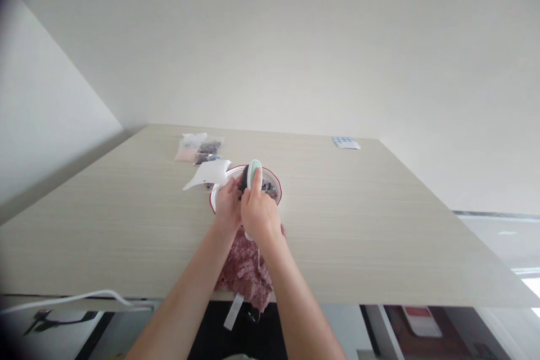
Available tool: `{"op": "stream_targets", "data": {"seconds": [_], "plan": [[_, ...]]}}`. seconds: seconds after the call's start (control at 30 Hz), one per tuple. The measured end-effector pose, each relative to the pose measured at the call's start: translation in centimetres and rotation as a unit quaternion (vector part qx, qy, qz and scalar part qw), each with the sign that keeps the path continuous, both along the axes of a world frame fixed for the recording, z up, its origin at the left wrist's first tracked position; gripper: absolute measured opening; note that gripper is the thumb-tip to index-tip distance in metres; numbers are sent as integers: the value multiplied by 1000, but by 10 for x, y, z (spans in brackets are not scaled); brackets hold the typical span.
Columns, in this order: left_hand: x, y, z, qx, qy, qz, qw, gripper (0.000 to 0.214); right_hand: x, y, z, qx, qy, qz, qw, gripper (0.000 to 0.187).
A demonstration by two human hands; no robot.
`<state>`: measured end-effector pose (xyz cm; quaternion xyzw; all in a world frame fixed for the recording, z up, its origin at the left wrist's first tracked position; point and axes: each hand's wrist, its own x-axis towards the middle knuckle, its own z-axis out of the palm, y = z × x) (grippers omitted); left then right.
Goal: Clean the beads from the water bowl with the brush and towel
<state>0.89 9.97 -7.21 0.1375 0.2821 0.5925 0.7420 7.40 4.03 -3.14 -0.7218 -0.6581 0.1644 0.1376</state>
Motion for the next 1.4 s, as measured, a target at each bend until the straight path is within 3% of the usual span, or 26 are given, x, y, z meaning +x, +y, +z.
{"op": "stream_targets", "data": {"seconds": [0.17,0.3,0.37,0.5,0.67,0.97,1.13,1.23,1.4], "plan": [[-2,5,6,-6,-94,-34,995,35,24,15,-17,70,146,25,987,58],[-10,11,6,-89,-118,-19,989,28,49,17,-30,56,219,-51,973,52],[-17,11,6,-108,-122,-46,986,30,64,18,-38,49,201,-98,973,44],[-27,8,8,-61,-101,-95,988,39,92,18,-55,21,129,-167,977,38],[-25,1,10,-19,-21,-109,994,41,105,14,-72,-3,30,-192,981,36],[-30,-2,7,22,35,-135,990,39,117,12,-78,12,-54,-170,984,37],[-38,-3,9,-12,13,-106,994,34,116,2,-68,69,-82,-161,981,35],[-41,-4,12,-72,-3,-58,996,29,105,-8,-58,80,-74,-103,989,35],[-42,-8,21,-114,-42,-35,992,25,88,-24,-55,19,-39,36,998,33]]}}
